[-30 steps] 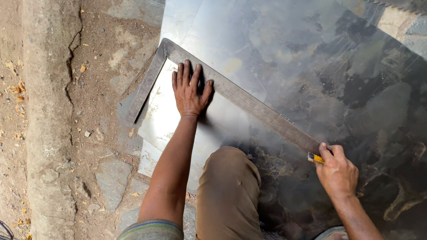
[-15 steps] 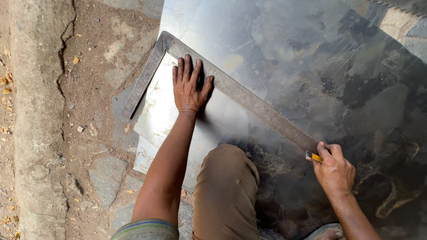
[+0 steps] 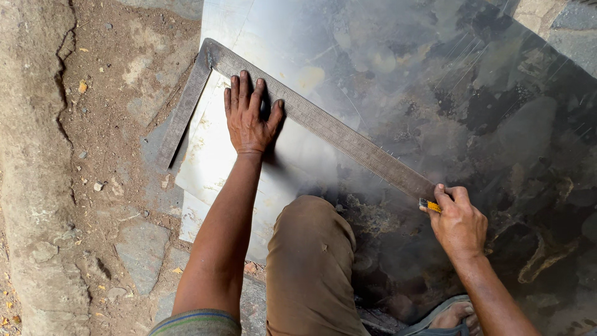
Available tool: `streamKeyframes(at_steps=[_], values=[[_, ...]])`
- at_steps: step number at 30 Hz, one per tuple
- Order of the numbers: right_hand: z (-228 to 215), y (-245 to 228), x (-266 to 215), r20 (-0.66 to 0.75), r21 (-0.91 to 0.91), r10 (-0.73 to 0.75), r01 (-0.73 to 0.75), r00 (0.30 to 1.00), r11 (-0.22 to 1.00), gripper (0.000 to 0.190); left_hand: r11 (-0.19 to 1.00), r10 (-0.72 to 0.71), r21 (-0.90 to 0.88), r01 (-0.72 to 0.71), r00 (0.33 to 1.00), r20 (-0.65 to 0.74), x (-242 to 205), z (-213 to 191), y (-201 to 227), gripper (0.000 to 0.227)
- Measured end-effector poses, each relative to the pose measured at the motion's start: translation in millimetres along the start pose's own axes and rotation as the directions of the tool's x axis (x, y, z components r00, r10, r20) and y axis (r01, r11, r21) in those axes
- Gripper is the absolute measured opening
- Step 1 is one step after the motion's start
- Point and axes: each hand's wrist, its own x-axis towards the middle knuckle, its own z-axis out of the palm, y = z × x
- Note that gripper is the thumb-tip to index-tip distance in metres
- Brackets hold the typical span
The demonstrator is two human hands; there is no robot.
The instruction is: The person uses a metal ruler and a yellow marker to draw straight lines on a large metal sheet. They repeatedly reposition the ruler and mark multiple lines across the surface.
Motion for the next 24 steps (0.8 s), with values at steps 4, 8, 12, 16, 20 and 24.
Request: streamKeyframes(at_steps=[4,8,12,16,20,24], values=[[2,1,-1,0.005,-0.006,-0.006,0.006,1.0,1.0,0.055,1.0,-0.009,0.014,0.008,0.999,0.034,0,1,-1,0.062],[1,1,0,0.007,-0.016,-0.009,0.009,1.0,1.0,0.053,1.0,-0.01,0.014,0.01,0.999,0.043,0,3,-2,0.063],[0,0,0,0.002,-0.004,-0.008,0.008,1.0,1.0,0.054,1.0,-0.014,0.016,0.013,0.999,0.048,1,0,0,0.062],[-3,-1,2,-0.001,-0.003,-0.012,0.012,1.0,1.0,0.054,1.0,-0.002,0.013,0.001,0.998,0.061,3,-7,5,0.072],[-11,-4,3,-0.015,0.032,-0.026,0.026,1.0,0.999,0.052,0.999,0.002,0.034,-0.006,0.994,0.112,2,-13,7,0.086],[-23,-8,5,-0.009,0.095,-0.055,0.055,0.998,0.994,0.053,1.0,0.012,0.027,-0.015,0.992,0.126,4,-11,3,0.084]])
